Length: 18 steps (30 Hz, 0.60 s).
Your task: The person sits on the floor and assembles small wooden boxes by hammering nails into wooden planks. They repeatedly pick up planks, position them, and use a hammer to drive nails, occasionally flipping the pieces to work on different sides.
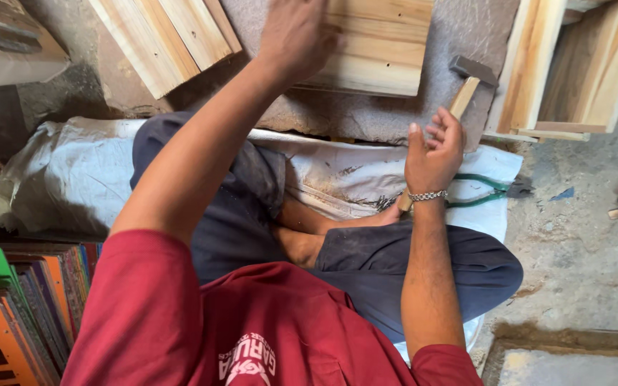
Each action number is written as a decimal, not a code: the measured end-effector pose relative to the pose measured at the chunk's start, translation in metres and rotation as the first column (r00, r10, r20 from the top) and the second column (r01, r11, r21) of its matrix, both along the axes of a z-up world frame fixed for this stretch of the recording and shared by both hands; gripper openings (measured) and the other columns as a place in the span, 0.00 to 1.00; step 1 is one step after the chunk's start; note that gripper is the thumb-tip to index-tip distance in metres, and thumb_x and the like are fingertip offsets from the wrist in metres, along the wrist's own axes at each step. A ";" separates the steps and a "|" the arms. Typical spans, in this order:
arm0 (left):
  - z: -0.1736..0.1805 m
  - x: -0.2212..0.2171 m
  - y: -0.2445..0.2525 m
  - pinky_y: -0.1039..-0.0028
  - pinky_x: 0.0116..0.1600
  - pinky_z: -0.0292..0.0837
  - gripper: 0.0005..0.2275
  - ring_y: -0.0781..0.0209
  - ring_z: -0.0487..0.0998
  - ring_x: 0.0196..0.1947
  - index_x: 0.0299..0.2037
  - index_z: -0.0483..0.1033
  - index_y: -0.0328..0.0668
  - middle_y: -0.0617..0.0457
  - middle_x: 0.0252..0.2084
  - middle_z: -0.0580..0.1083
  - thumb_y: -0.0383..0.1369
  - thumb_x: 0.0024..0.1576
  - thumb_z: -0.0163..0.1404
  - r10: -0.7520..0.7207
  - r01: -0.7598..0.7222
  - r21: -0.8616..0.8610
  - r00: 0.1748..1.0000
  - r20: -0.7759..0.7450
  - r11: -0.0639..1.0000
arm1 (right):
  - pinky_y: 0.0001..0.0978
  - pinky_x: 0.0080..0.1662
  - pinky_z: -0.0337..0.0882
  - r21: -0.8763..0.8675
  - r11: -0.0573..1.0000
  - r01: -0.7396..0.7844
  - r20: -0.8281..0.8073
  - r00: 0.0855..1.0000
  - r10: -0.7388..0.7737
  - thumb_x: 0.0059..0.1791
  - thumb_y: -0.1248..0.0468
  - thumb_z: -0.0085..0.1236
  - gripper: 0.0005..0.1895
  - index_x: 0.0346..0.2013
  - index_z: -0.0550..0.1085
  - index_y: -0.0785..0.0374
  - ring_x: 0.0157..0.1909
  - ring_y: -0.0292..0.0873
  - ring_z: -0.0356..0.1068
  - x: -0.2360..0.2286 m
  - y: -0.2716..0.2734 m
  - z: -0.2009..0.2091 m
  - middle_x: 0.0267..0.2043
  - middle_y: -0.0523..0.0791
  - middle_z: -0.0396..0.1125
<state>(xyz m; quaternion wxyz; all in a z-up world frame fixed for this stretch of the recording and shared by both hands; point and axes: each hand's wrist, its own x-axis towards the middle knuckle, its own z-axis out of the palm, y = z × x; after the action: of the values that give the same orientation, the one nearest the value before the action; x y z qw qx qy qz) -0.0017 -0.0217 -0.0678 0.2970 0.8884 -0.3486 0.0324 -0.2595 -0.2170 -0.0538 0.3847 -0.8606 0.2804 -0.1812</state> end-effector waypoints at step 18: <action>-0.086 0.045 0.049 0.70 0.31 0.72 0.14 0.65 0.74 0.27 0.42 0.78 0.35 0.53 0.29 0.75 0.40 0.69 0.47 0.033 -0.197 -0.216 0.807 -0.589 0.956 | 0.44 0.73 0.61 -0.158 0.929 -0.334 -0.111 0.941 0.319 0.51 0.66 0.71 0.37 0.72 0.64 0.65 0.76 0.59 0.58 0.062 -0.012 -0.013 0.73 0.60 0.59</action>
<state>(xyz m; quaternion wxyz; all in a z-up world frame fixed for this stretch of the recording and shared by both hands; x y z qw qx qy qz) 0.0437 0.0276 -0.1542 0.5033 0.8272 -0.1789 -0.1745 -0.1976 -0.2287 -0.0664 0.3206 -0.9323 0.1320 -0.1027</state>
